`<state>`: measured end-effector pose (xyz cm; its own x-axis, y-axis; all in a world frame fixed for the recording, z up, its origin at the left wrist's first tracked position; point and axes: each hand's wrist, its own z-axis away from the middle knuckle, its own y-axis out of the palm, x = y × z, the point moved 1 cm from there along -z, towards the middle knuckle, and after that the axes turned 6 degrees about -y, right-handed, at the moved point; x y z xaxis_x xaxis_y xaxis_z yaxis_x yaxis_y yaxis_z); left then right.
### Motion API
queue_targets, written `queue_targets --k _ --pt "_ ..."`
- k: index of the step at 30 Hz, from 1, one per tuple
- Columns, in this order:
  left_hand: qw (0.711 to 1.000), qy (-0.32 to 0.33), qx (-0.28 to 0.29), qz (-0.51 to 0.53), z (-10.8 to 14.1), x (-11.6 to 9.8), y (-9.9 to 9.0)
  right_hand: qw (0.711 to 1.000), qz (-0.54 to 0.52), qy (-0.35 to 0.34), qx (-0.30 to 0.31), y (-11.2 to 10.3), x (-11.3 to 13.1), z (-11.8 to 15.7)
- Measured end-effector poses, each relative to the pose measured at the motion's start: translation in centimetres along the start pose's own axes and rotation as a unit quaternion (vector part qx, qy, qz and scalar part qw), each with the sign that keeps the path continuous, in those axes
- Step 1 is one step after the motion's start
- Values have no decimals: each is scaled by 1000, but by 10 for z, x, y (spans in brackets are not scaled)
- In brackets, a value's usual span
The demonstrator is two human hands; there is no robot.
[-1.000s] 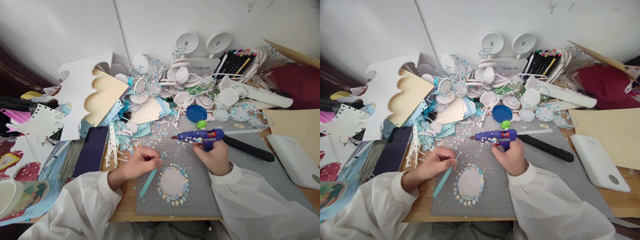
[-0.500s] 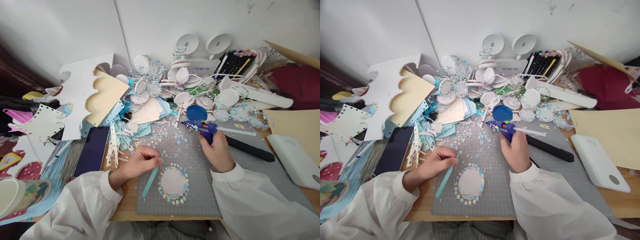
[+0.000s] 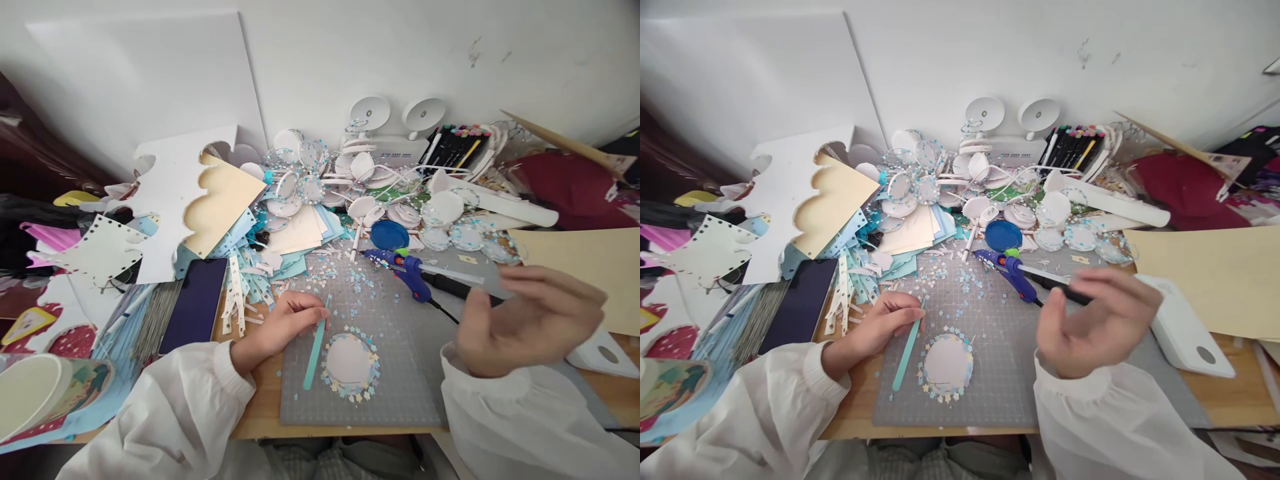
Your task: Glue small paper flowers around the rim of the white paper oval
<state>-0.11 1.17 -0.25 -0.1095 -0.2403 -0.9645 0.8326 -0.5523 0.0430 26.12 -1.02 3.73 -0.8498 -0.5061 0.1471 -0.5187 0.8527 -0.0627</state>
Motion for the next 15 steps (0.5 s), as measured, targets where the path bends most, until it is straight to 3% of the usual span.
queue_targets --k 2,3,5,8,15 --pt "1000 6 3 10 0 0 0 972 -96 -52 208 3 21 -8" --pt "1000 11 1 15 -1 0 0 939 -151 -63 303 7 32 -9" --pt "999 20 -5 30 -1 0 1 870 -221 -118 424 16 52 -9" --pt "997 39 -17 59 -2 1 0 824 -221 -223 472 34 71 -1" --pt "990 68 -41 113 -4 5 -2 829 -179 -336 410 58 80 9"
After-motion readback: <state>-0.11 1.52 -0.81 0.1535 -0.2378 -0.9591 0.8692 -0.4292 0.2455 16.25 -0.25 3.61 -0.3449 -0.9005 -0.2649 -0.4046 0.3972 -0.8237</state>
